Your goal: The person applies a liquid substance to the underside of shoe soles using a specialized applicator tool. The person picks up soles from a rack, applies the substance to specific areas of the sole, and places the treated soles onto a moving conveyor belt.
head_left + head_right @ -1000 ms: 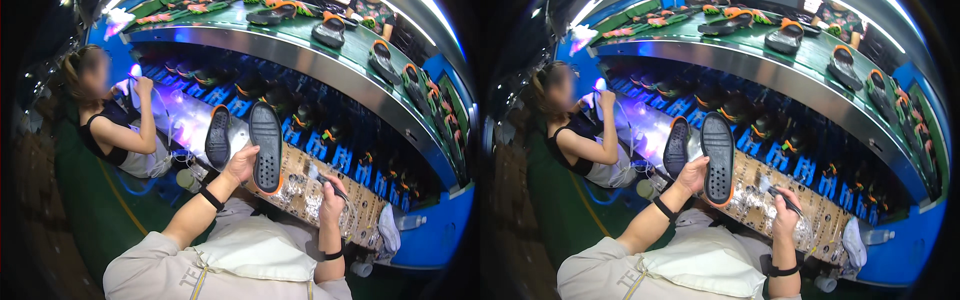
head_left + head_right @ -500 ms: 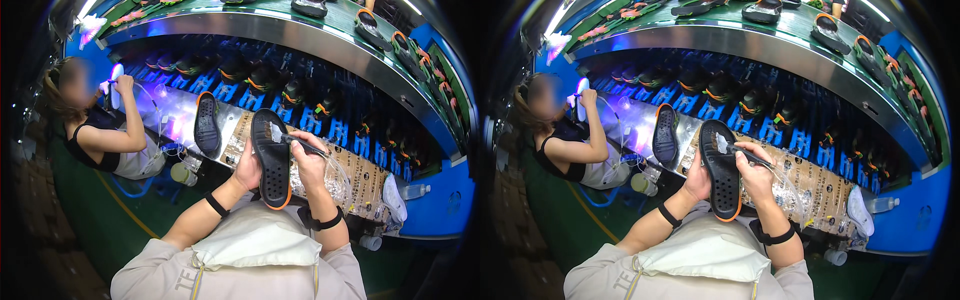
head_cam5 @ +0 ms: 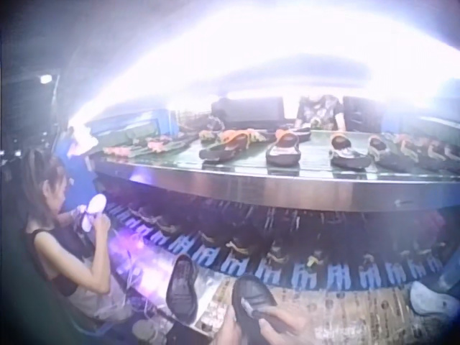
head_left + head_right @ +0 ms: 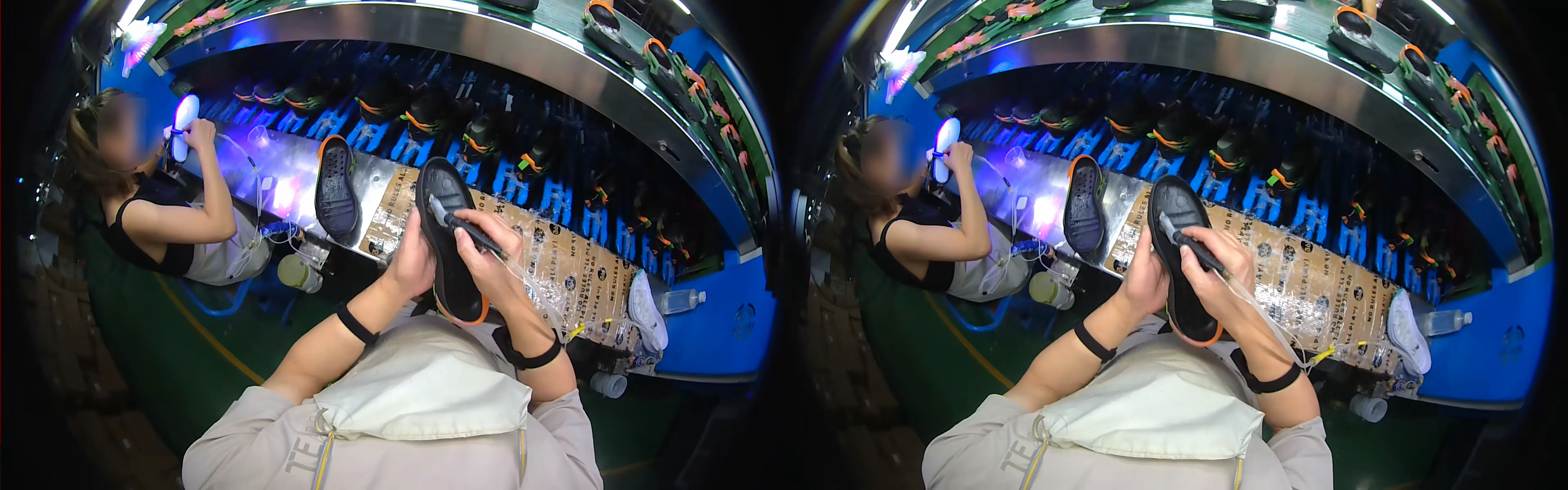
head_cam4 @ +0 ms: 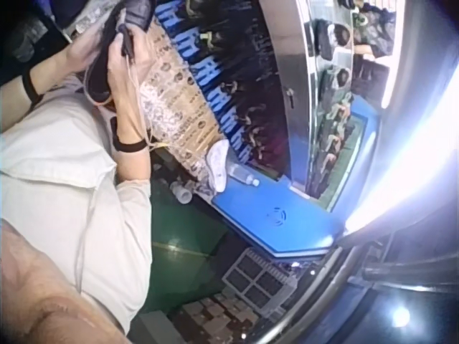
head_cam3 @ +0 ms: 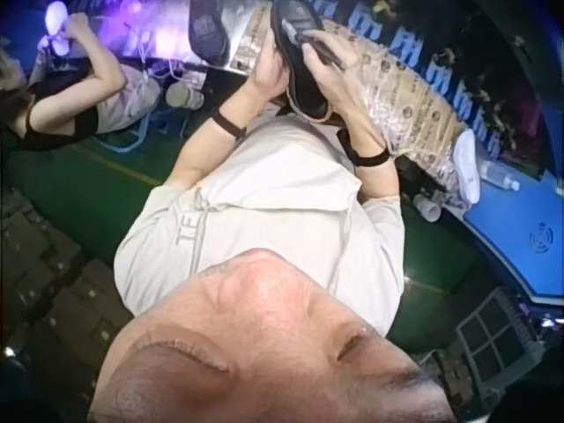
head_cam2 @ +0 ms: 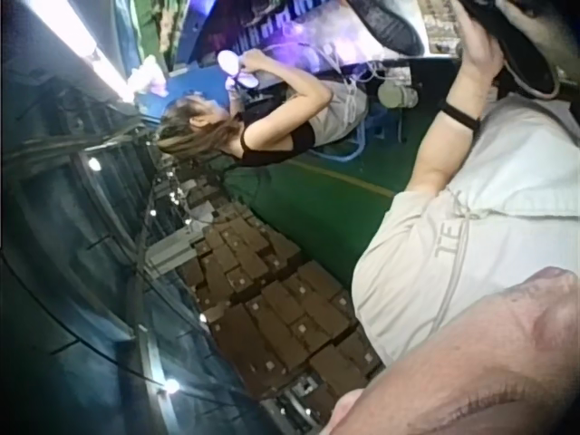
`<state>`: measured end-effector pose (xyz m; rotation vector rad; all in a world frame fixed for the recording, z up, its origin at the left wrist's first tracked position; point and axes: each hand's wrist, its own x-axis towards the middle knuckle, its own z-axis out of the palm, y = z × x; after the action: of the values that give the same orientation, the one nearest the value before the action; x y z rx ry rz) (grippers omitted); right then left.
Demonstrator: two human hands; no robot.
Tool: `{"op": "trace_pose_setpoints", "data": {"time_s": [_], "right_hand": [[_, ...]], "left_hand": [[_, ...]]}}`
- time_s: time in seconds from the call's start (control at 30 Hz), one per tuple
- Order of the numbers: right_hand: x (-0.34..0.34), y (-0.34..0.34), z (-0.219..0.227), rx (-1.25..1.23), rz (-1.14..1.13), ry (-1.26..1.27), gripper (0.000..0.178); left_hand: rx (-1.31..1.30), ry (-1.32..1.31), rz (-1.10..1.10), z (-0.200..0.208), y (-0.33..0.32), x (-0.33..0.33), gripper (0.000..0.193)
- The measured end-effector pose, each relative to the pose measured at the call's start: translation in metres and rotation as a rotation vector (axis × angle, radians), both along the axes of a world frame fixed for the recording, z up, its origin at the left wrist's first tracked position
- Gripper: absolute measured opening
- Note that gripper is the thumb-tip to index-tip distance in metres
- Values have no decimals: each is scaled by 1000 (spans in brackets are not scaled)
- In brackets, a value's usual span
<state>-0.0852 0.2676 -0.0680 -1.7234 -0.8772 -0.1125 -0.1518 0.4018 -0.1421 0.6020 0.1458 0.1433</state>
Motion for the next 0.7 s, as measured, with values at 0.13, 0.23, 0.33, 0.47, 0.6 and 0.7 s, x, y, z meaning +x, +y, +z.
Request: {"op": "trace_pose_setpoints", "data": {"time_s": [0.13,0.23,0.33,0.47,0.6,0.7], "right_hand": [[-2,-37,27,-337,245,-151,24],[2,-55,54,-482,366,40,24],[9,-37,47,-190,164,87,25],[10,-3,35,57,25,81,27],[16,-5,27,-3,303,28,23],[19,-9,23,149,329,427,19]], "left_hand": [[-38,-98,-13,-22,28,7,86],[-43,-122,-98,-12,32,4,87],[-38,-70,-20,-6,16,4,86],[53,-17,37,12,-12,-9,83],[33,-104,9,-6,3,-12,81],[-138,-119,-107,6,14,-9,80]]}}
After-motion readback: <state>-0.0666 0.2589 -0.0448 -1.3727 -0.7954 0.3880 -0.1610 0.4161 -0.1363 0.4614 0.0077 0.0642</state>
